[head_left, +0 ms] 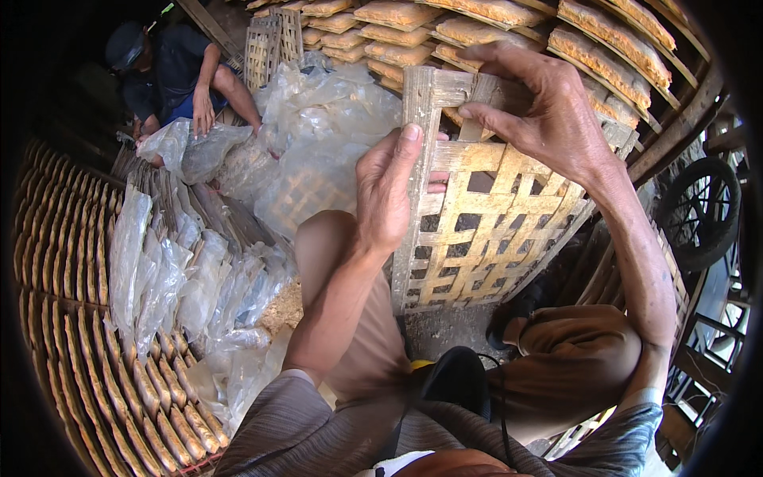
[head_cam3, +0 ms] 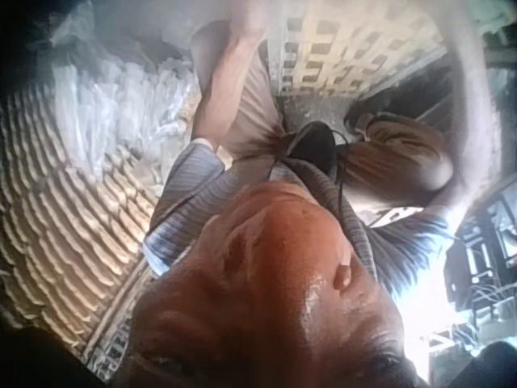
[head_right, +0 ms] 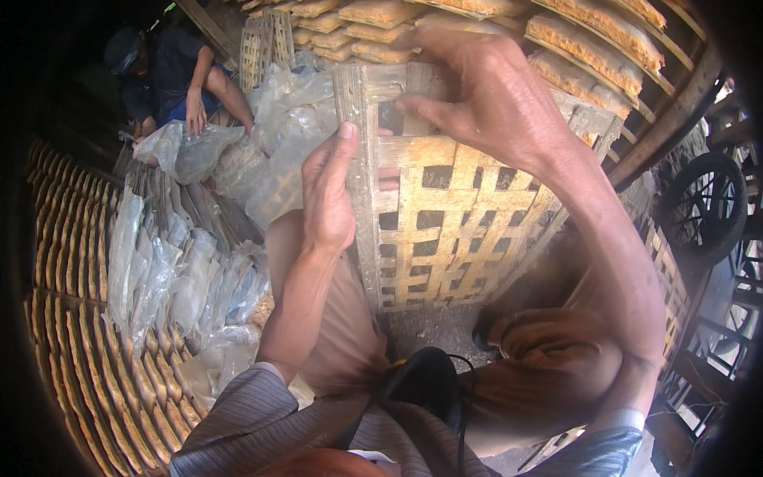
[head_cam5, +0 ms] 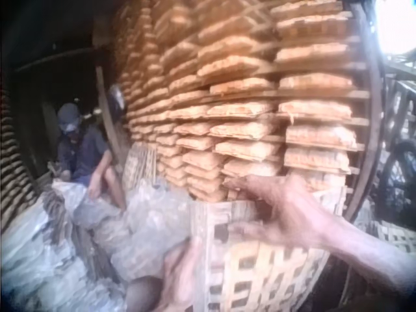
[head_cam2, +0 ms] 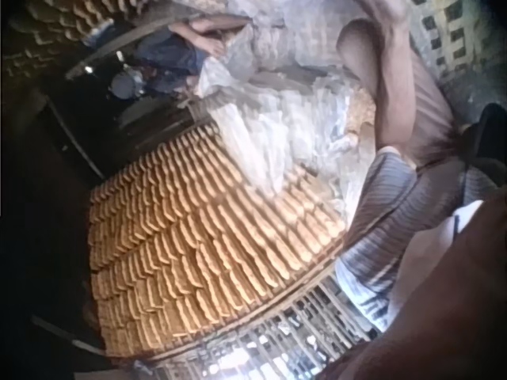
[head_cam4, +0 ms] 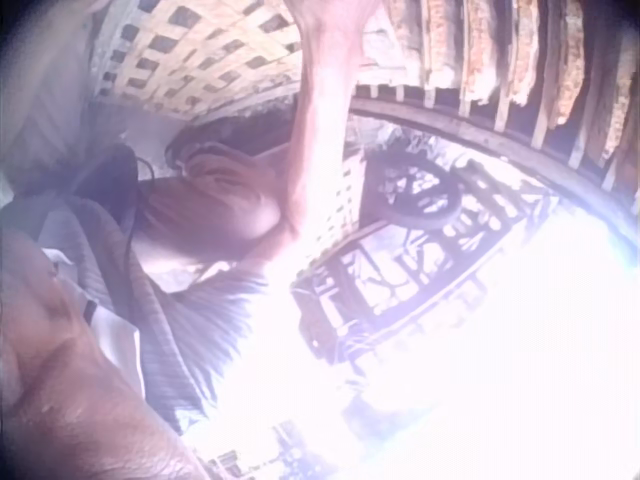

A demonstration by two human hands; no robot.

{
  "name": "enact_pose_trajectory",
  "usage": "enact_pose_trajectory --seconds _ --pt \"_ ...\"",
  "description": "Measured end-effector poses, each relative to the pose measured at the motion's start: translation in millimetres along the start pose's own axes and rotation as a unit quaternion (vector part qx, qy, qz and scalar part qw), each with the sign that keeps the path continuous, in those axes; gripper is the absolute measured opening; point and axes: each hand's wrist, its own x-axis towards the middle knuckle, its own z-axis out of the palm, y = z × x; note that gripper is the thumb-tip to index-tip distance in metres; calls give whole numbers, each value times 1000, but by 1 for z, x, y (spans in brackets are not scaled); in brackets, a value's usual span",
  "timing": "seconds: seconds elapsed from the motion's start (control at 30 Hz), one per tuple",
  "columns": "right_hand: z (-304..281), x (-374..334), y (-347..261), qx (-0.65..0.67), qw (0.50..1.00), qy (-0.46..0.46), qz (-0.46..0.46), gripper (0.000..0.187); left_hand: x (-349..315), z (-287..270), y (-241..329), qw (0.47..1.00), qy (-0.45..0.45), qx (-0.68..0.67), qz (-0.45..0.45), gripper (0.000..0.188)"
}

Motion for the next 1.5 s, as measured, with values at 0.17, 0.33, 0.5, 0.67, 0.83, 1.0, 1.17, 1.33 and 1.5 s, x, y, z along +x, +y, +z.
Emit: enact_pose_trajectory --seconds 0.17,0.33,0.5,0.67,0.83,1.0,1.17,1.33,1.5 --pt "-1 -3 9 23 997 -46 60 31 -3 6 1 1000 -1 -7 -7 56" --pt "4 -5 15 94 983 82 134 31 -2 5 -2 1000 -18 -15 -1 54" --pt "-21 0 12 7 992 77 99 28 -1 0 -1 1000 14 -5 10 54" --pt "-25 -1 -3 32 986 -114 119 24 0 3 1 999 27 9 22 56" --pt "-14 0 15 108 987 25 112 26 2 -5 -2 1000 10 -9 18 54" --pt "-20 0 -6 -42 992 -93 68 52 2 -3 -2 1000 -2 -21 19 55" --pt "-8 1 -24 -113 988 -103 4 70 0 3 0 999 -28 -20 20 48" --pt "1 2 -16 -54 996 -75 10 45 -3 10 -1 999 -47 -16 10 43" --pt "-4 6 -27 -40 991 -72 102 35 -2 5 -6 998 -65 1 15 47"
